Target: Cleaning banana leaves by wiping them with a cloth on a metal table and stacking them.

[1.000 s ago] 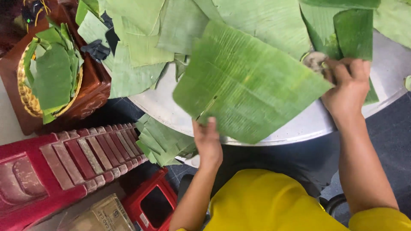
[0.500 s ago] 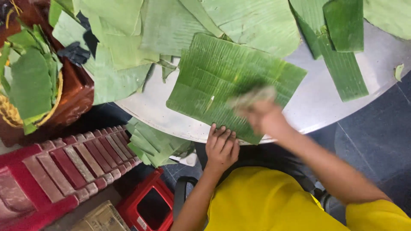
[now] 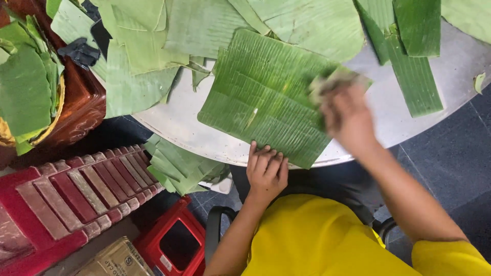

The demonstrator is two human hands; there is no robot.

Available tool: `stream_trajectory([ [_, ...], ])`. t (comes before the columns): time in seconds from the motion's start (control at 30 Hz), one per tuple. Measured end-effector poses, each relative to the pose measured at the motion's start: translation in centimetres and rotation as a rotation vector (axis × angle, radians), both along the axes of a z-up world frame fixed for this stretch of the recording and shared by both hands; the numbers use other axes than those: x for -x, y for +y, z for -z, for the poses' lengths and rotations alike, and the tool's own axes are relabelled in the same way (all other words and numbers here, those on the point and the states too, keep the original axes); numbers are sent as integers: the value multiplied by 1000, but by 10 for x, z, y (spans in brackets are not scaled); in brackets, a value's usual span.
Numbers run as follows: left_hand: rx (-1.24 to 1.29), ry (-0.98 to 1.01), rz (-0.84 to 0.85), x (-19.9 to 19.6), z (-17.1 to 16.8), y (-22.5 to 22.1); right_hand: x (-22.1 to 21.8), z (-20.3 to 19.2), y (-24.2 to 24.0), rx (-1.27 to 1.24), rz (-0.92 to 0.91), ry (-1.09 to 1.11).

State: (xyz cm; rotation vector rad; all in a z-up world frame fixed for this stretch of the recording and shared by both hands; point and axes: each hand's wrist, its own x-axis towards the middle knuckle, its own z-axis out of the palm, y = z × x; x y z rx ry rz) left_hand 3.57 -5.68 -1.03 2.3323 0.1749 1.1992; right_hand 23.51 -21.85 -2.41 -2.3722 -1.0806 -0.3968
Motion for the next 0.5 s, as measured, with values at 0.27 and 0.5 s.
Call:
stream_trajectory([
  [0.27, 199, 478, -123, -11, -64, 19, 53, -67, 47, -45, -221, 59],
  [0.5, 263, 645, -89, -13, -78, 29, -33, 11, 74, -40, -188, -76],
])
